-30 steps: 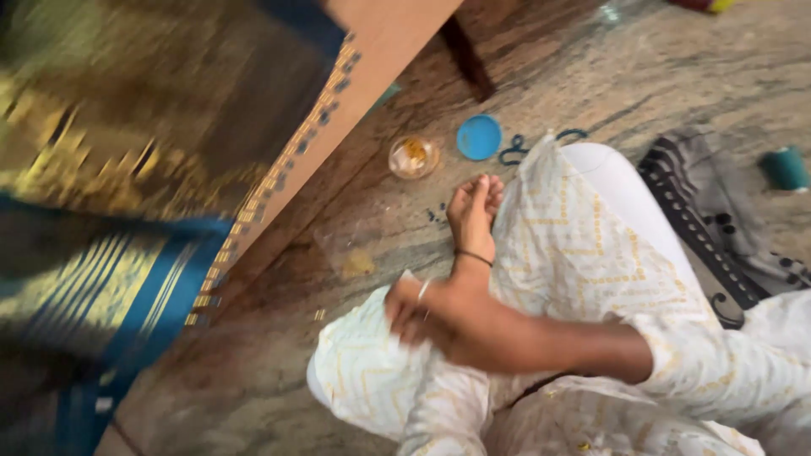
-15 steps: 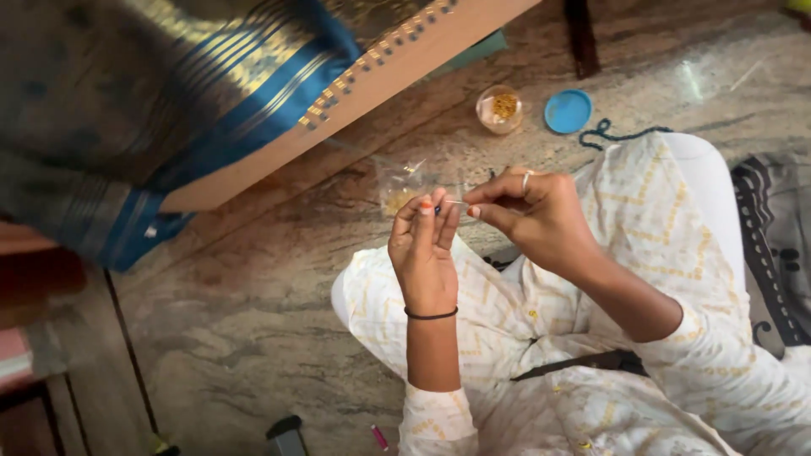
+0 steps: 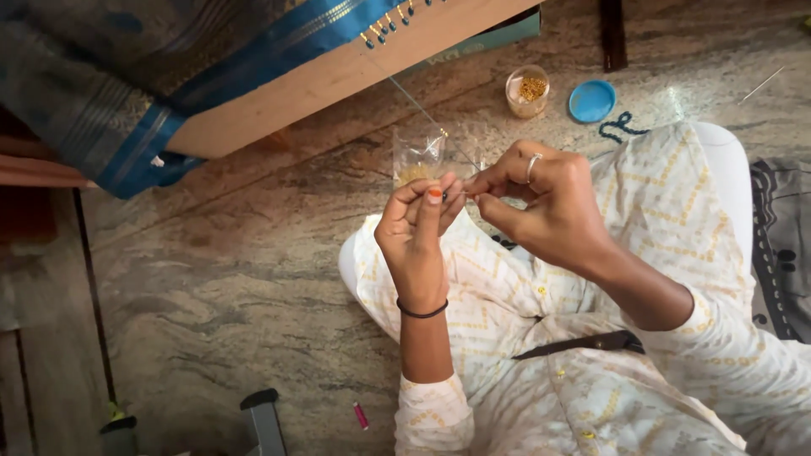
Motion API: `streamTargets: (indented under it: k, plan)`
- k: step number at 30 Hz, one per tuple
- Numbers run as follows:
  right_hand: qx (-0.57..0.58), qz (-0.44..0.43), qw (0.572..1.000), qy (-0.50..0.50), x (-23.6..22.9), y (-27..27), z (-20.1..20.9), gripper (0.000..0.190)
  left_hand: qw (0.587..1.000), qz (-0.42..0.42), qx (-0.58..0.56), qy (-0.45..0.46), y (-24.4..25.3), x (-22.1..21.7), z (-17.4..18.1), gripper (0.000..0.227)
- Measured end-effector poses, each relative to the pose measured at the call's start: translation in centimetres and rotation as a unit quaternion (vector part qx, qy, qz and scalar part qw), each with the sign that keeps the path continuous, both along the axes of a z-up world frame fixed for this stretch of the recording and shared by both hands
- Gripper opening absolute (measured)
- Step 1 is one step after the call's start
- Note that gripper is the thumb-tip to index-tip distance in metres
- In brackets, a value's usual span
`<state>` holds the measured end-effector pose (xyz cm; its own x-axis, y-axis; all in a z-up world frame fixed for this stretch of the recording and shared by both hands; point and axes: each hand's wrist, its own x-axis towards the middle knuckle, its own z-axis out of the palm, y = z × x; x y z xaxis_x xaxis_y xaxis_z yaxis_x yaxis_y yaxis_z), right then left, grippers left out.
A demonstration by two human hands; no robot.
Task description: Attaching decorative beads to the edge of a sari with thread and cutting the thread with scissors.
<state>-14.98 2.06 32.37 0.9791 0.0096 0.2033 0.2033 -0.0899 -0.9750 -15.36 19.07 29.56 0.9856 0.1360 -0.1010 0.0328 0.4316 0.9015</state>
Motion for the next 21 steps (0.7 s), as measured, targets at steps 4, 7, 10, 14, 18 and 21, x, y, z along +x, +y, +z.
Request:
streamTargets:
  k: [4, 7, 10, 14, 18, 21]
  plan:
    - [-0.072, 0.035, 0.996, -0.045, 0.3, -0.4, 0.1, 0.01, 0.999, -0.036, 0.03, -0.016, 1.0, -0.3, -0.2, 0.017]
    - [-0.086, 0.05, 0.993, -0.063, 0.4, -0.4, 0.3, 0.007, 0.998, -0.049, 0.033, -0.015, 1.4, -0.3, -0.3, 0.017]
    - [-0.104, 0.042, 0.992, -0.061, 0.5, -0.1, 0.4, 0.009, 0.998, -0.055, 0.029, -0.009, 1.5, -0.1, -0.2, 0.017]
    - [0.069, 0.058, 0.994, 0.063, 0.3, 0.6, -1.7, 0.009, 0.996, -0.059, -0.064, 0.015, 1.9, -0.2, -0.5, 0.017]
    - [0.096, 0.04, 0.988, 0.117, -0.3, 1.2, -0.8, 0.01, 0.986, -0.073, -0.146, 0.021, 2.3, -0.4, -0.5, 0.021]
    - [0.08, 0.03, 0.996, 0.024, -0.6, 1.7, -0.3, 0.012, 0.983, -0.082, -0.166, 0.012, 2.4, -0.5, -0.8, 0.022]
